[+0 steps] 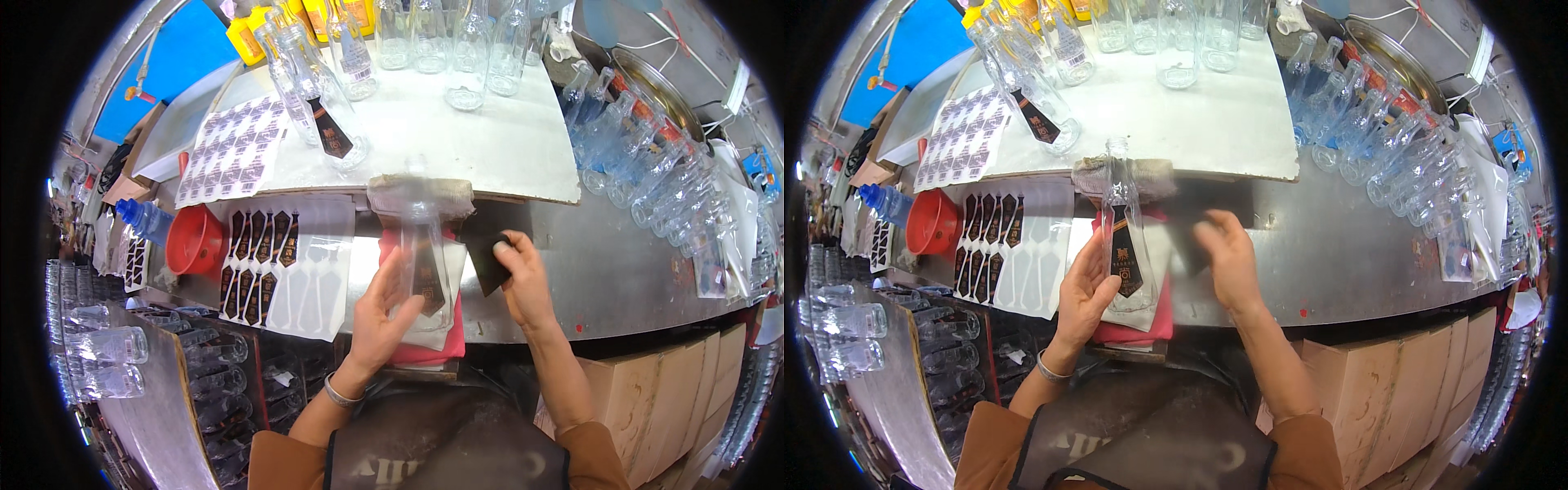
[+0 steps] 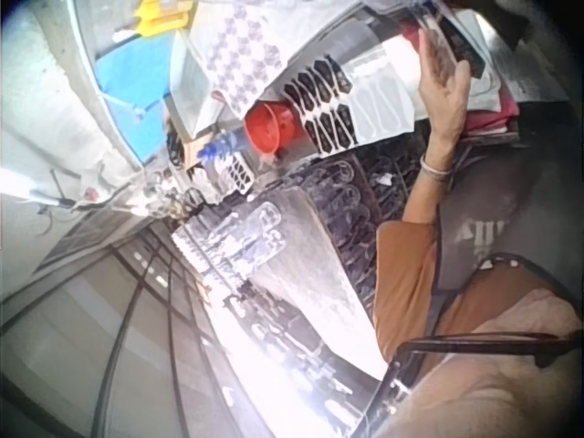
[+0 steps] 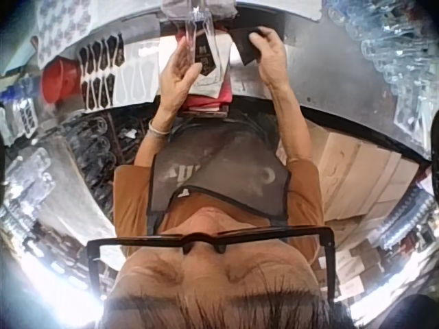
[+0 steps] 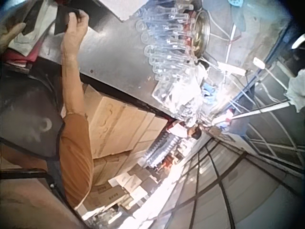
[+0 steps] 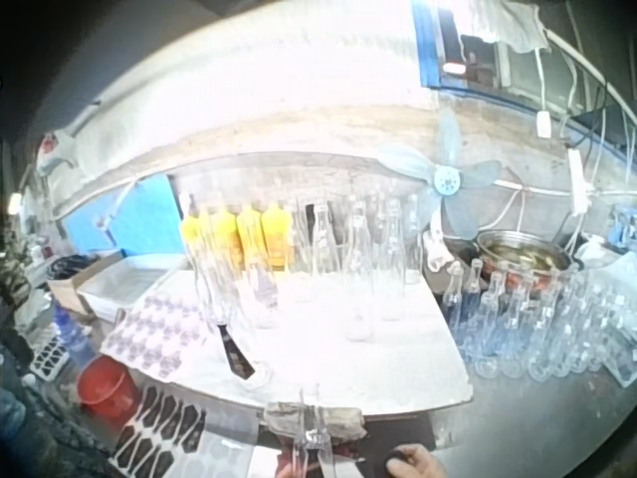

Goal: The person repeatedly picks clear plastic bottles, applies a printed label to each bottle using a small black tool, and places the labeled bottles on a nearby surface. The person handles bottles one at a time throughout the clip.

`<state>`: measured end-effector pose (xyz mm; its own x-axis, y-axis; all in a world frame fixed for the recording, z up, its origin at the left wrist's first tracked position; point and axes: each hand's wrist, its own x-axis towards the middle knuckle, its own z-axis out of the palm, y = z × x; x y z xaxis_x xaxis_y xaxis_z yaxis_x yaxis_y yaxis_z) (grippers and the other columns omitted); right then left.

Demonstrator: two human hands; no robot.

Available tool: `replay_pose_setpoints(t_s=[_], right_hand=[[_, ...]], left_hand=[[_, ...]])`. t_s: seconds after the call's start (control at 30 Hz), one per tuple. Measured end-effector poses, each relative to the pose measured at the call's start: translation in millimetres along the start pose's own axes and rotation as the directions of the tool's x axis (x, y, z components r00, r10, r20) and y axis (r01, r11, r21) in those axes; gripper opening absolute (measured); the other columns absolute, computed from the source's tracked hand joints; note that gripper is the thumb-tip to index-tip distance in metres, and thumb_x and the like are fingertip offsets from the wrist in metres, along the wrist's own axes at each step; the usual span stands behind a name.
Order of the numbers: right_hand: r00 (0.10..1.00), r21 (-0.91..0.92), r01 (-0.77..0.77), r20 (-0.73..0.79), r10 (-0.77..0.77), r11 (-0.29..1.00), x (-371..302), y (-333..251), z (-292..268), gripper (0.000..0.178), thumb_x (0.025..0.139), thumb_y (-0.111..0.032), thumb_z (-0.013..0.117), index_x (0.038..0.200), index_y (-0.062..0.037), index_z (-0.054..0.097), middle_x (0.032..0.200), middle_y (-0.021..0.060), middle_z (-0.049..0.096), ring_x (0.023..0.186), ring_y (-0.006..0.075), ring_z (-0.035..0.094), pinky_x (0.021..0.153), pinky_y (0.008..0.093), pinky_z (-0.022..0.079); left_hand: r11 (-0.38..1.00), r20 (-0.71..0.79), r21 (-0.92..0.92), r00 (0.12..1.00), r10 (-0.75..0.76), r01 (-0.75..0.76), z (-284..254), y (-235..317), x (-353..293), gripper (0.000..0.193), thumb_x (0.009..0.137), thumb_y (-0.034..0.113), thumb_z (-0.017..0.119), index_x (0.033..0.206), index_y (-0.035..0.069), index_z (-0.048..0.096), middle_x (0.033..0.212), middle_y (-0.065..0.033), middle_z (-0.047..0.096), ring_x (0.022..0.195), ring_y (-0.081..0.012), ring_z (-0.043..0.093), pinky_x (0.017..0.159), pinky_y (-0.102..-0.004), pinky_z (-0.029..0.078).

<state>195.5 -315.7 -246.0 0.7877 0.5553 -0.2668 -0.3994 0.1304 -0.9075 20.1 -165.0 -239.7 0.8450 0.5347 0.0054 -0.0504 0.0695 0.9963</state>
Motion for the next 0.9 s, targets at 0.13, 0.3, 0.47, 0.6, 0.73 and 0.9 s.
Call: replay_pose_setpoints(t_s=[0.13, 0.3, 0.47, 0.6, 0.73, 0.9], right_hand=[[0.732, -0.478, 0.674, 0.539, -0.417, 0.564, 1.7, -62.3, 45.2, 0.027, 0.092, -0.006, 0.063, 0.119, -0.0019, 0.065, 0.106, 0.0097, 0.068, 0.092, 0.0215, 0.067, 0.08, 0.0321, 0.053], [0.633, -0.523, 0.773, 0.596, -0.494, 0.36, 34.8, -91.4, 67.4, 0.028, 0.088, -0.002, 0.066, 0.116, -0.0021, 0.067, 0.098, 0.0153, 0.067, 0.078, 0.0286, 0.065, 0.069, 0.0354, 0.053], [0.47, -0.48, 0.862, 0.642, -0.606, 0.16, 29.5, -86.3, 74.8, 0.028, 0.081, 0.003, 0.069, 0.108, -0.0042, 0.068, 0.1, 0.0118, 0.069, 0.086, 0.0282, 0.066, 0.075, 0.0369, 0.053], [0.368, -0.357, 0.927, 0.801, -0.471, 0.116, -32.8, -44.1, 55.0, 0.021, 0.076, -0.003, 0.069, 0.096, -0.0088, 0.066, 0.102, 0.0084, 0.066, 0.095, 0.0292, 0.064, 0.083, 0.0426, 0.052], [0.456, -0.363, 0.877, 0.837, -0.304, 0.314, -61.0, -50.7, 52.0, 0.024, 0.077, -0.004, 0.068, 0.101, -0.0092, 0.067, 0.089, 0.0106, 0.064, 0.085, 0.0262, 0.065, 0.071, 0.0371, 0.054], [0.493, -0.558, 0.811, 0.488, -0.721, 0.177, 17.2, -75.9, 51.6, 0.026, 0.086, 0.004, 0.065, 0.111, -0.0009, 0.066, 0.099, 0.0139, 0.068, 0.083, 0.0274, 0.066, 0.074, 0.0335, 0.054]], left_hand=[[0.999, -0.014, 0.036, 1.0, 0.024, -0.024, 4.2, -0.4, 0.9, 0.075, 0.09, 0.002, 0.068, 0.155, -0.006, 0.031, 0.151, -0.0221, 0.048, 0.137, -0.0276, 0.051, 0.109, -0.0388, 0.045], [0.995, -0.012, 0.087, 0.998, 0.054, -0.053, 3.8, -1.0, 1.3, 0.075, 0.089, 0.002, 0.069, 0.154, -0.005, 0.033, 0.149, -0.0209, 0.052, 0.133, -0.0265, 0.054, 0.106, -0.0383, 0.048], [0.998, -0.025, 0.039, 0.999, 0.04, -0.039, 3.5, -2.3, -1.2, 0.076, 0.09, 0.001, 0.069, 0.156, -0.004, 0.031, 0.151, -0.0201, 0.049, 0.137, -0.0265, 0.05, 0.107, -0.0382, 0.047], [0.985, -0.048, -0.166, 0.998, -0.051, 0.043, -15.9, -1.9, -5.6, 0.064, 0.101, 0.013, 0.057, 0.157, -0.001, 0.029, 0.152, -0.0204, 0.046, 0.14, -0.029, 0.047, 0.112, -0.0413, 0.042], [0.994, -0.11, -0.033, 0.988, -0.11, 0.107, -29.5, 15.9, 15.5, 0.067, 0.108, 0.046, 0.043, 0.151, -0.004, 0.037, 0.145, -0.0214, 0.053, 0.13, -0.0302, 0.056, 0.104, -0.0404, 0.047], [0.927, -0.081, 0.043, 0.926, -0.369, 0.373, 0.7, 42.7, 72.7, 0.068, 0.105, 0.056, 0.044, 0.131, -0.005, 0.057, 0.124, -0.0165, 0.066, 0.111, -0.0209, 0.064, 0.091, -0.0308, 0.051]])
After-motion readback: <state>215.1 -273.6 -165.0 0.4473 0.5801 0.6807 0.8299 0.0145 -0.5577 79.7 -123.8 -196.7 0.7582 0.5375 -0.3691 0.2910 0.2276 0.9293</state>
